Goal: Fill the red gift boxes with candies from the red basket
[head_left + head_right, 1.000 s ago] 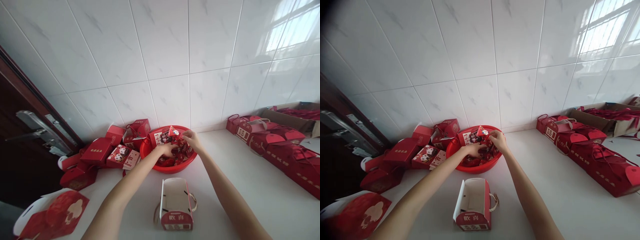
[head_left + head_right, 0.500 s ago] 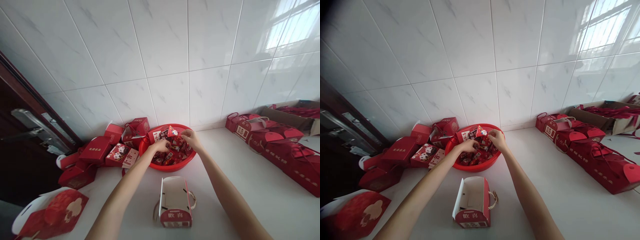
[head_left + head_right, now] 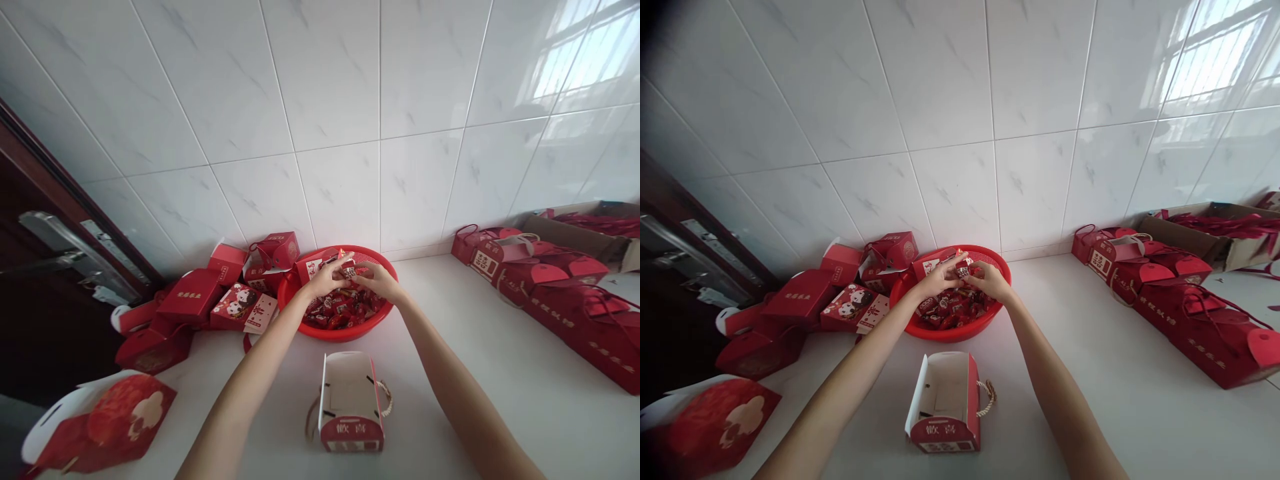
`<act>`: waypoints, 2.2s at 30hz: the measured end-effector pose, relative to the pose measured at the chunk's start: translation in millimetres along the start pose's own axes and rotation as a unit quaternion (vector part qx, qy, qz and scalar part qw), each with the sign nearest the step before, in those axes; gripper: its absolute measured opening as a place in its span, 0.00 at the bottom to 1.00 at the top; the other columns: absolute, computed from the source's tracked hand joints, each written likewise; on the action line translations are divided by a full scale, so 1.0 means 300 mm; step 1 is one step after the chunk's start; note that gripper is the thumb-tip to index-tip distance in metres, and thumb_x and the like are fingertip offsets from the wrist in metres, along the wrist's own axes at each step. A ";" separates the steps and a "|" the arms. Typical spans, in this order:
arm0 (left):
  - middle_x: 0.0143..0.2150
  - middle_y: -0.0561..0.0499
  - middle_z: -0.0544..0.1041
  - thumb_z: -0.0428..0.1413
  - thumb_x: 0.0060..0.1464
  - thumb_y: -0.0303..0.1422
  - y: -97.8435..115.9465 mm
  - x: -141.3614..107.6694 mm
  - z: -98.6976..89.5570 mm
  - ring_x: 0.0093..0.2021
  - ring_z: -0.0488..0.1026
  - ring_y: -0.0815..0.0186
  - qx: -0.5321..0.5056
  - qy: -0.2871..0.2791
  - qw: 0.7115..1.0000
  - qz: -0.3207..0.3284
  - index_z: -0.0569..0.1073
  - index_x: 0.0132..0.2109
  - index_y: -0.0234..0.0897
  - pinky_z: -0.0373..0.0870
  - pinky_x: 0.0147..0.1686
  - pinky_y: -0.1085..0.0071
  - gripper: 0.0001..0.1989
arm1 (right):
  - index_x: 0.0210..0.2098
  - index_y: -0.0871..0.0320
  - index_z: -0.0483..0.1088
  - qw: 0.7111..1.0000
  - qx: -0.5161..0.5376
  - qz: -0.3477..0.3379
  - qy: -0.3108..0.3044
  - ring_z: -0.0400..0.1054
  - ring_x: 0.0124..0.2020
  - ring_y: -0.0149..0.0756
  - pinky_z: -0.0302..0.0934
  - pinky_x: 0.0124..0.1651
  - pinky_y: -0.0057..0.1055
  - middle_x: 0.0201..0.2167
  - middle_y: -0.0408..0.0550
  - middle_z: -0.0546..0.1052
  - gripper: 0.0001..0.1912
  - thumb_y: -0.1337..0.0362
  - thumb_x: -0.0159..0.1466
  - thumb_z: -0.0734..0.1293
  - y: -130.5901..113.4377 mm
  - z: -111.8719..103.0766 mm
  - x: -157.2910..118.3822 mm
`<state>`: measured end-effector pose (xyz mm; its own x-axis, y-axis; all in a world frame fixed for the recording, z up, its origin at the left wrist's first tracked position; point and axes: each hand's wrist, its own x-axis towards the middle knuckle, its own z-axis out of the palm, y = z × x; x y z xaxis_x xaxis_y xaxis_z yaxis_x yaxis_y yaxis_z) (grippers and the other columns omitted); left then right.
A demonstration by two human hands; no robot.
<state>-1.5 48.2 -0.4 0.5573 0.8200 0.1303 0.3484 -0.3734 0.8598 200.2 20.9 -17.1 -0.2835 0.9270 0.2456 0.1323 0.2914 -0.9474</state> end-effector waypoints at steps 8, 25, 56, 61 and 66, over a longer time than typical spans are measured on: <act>0.56 0.41 0.75 0.63 0.51 0.29 0.026 -0.004 0.026 0.41 0.78 0.63 0.006 0.011 1.000 0.001 0.49 0.74 0.43 0.76 0.40 0.67 0.47 | 0.31 0.56 0.72 0.998 -0.017 -0.057 0.023 0.69 0.28 0.35 0.62 0.30 0.31 0.24 0.42 0.75 0.13 0.53 0.55 0.73 -0.012 0.000 -0.004; 0.33 0.50 0.83 0.60 0.41 0.22 -0.063 -0.002 -0.011 0.36 0.79 0.60 0.344 -0.099 0.920 -0.160 0.81 0.32 0.38 0.72 0.37 0.72 0.10 | 0.30 0.54 0.69 0.993 0.037 -0.043 0.100 0.69 0.30 0.36 0.66 0.32 0.32 0.23 0.41 0.73 0.15 0.51 0.55 0.72 0.017 -0.003 0.016; 0.49 0.43 0.82 0.62 0.55 0.37 -0.035 0.019 -0.041 0.50 0.78 0.55 0.158 0.105 0.981 -0.047 0.80 0.47 0.34 0.72 0.52 0.63 0.15 | 0.30 0.56 0.71 0.993 0.078 -0.018 0.091 0.72 0.32 0.38 0.66 0.33 0.32 0.27 0.44 0.77 0.12 0.54 0.55 0.71 -0.018 0.001 0.001; 0.49 0.42 0.82 0.62 0.55 0.41 -0.021 0.023 -0.016 0.48 0.78 0.55 0.090 0.091 0.992 -0.004 0.78 0.51 0.32 0.74 0.50 0.61 0.20 | 0.32 0.57 0.74 0.996 0.066 -0.027 0.045 0.72 0.30 0.37 0.66 0.32 0.32 0.28 0.45 0.78 0.13 0.53 0.56 0.71 -0.021 -0.003 -0.003; 0.45 0.41 0.83 0.65 0.49 0.45 -0.024 0.023 -0.012 0.45 0.79 0.57 0.002 0.087 0.996 0.020 0.78 0.49 0.31 0.75 0.47 0.62 0.25 | 0.33 0.57 0.72 0.997 0.070 -0.011 0.021 0.70 0.26 0.35 0.65 0.27 0.30 0.24 0.42 0.76 0.15 0.53 0.54 0.74 -0.023 -0.007 -0.008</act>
<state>-2.9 58.2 -3.9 0.4320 0.8673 0.2473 0.3319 -0.4079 0.8506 201.8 17.2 -10.7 -0.2450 0.9306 0.2718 -0.0090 0.2782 -0.9605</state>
